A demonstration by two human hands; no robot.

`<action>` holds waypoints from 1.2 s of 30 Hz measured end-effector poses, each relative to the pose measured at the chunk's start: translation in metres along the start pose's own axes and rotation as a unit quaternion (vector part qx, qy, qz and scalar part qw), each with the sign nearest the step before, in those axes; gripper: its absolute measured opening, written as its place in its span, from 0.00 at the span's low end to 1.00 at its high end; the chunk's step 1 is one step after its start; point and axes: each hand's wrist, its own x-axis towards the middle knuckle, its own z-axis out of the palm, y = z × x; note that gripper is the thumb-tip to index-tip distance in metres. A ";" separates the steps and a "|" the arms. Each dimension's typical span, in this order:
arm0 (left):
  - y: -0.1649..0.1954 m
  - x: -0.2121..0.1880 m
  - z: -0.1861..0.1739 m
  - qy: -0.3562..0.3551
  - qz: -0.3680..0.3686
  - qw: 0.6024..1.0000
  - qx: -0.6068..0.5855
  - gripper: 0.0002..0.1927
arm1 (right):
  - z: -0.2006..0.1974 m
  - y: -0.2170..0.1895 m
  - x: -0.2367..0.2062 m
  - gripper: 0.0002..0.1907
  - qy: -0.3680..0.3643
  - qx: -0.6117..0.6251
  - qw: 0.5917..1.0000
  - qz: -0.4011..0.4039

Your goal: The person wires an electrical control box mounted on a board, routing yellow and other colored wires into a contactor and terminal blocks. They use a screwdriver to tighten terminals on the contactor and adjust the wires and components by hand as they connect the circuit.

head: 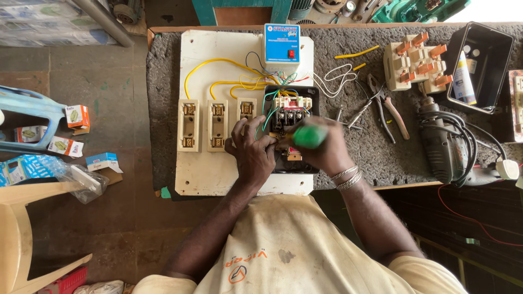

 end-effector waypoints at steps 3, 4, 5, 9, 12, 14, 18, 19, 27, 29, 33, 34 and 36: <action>0.000 0.000 0.000 -0.020 -0.012 1.000 0.007 0.06 | -0.002 0.001 -0.005 0.11 -0.032 -0.539 0.803 -0.251; -0.001 0.000 -0.001 -0.014 -0.009 1.000 0.002 0.06 | -0.003 -0.001 -0.007 0.09 -0.024 -0.488 0.828 -0.274; -0.001 0.000 -0.001 -0.009 -0.006 1.000 -0.005 0.07 | -0.006 -0.004 -0.009 0.07 -0.017 -0.436 0.850 -0.293; -0.004 -0.001 0.000 0.004 0.013 1.000 -0.023 0.08 | -0.016 -0.017 -0.017 0.05 -0.015 -0.423 0.840 -0.338; -0.005 -0.002 0.001 -0.016 -0.006 1.000 -0.025 0.09 | -0.017 -0.016 -0.020 0.06 -0.020 -0.393 0.861 -0.323; -0.004 -0.001 0.001 -0.024 -0.009 1.000 -0.009 0.10 | -0.016 -0.012 -0.020 0.05 -0.019 -0.418 0.852 -0.315; -0.004 0.001 -0.001 -0.015 0.003 1.000 0.008 0.08 | -0.015 -0.007 -0.018 0.06 -0.015 -0.416 0.858 -0.303; -0.005 0.001 -0.001 -0.022 0.009 1.000 0.016 0.08 | -0.015 -0.007 -0.017 0.06 -0.019 -0.419 0.854 -0.307; -0.006 0.001 0.000 -0.013 0.027 0.999 0.013 0.12 | -0.018 -0.005 -0.017 0.06 -0.018 -0.440 0.835 -0.331; -0.007 0.001 0.000 -0.016 0.038 0.999 0.020 0.11 | -0.018 -0.003 -0.016 0.06 -0.013 -0.441 0.834 -0.331; -0.008 0.003 -0.002 -0.026 0.049 0.998 -0.011 0.10 | -0.019 0.000 -0.014 0.06 -0.008 -0.417 0.846 -0.332; -0.008 0.004 -0.002 -0.019 0.055 0.998 -0.002 0.09 | -0.019 0.000 -0.013 0.06 -0.009 -0.423 0.841 -0.337; -0.007 0.007 -0.002 -0.007 0.068 0.998 0.016 0.09 | -0.020 0.001 -0.013 0.06 -0.009 -0.434 0.832 -0.346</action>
